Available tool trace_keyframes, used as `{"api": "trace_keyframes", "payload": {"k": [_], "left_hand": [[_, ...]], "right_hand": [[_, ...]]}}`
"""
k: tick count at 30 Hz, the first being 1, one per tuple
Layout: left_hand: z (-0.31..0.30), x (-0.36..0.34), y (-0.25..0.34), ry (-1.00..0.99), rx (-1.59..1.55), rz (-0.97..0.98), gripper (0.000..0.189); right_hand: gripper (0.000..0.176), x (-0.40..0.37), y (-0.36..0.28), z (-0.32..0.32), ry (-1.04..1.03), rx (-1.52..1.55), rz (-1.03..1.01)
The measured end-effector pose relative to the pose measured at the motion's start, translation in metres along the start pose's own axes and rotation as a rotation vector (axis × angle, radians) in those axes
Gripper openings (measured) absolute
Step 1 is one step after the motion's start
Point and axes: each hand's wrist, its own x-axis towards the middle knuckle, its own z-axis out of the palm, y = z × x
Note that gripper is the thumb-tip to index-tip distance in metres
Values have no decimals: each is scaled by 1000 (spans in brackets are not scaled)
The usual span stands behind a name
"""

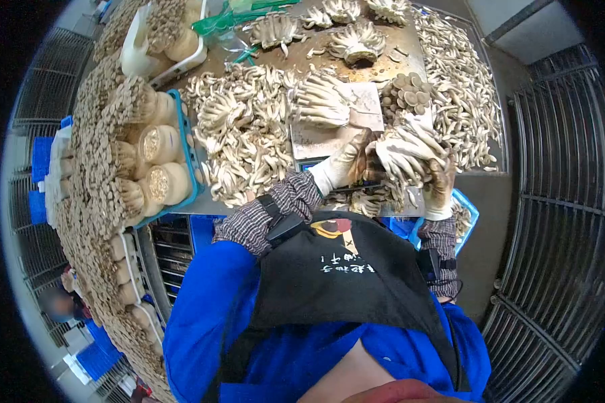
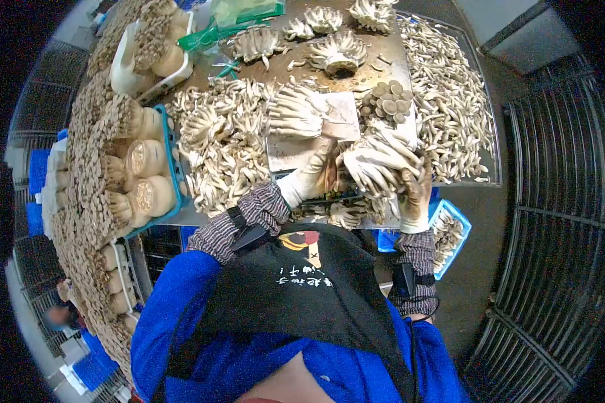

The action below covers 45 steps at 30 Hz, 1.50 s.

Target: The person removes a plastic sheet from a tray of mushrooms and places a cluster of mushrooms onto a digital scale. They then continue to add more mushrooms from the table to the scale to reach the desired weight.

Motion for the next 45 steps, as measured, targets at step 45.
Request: {"api": "trace_keyframes", "payload": {"k": [45], "left_hand": [[-201,-242,71,1360,1115,167,62]], "right_hand": [[63,199,111,118,-390,-990,105]]}}
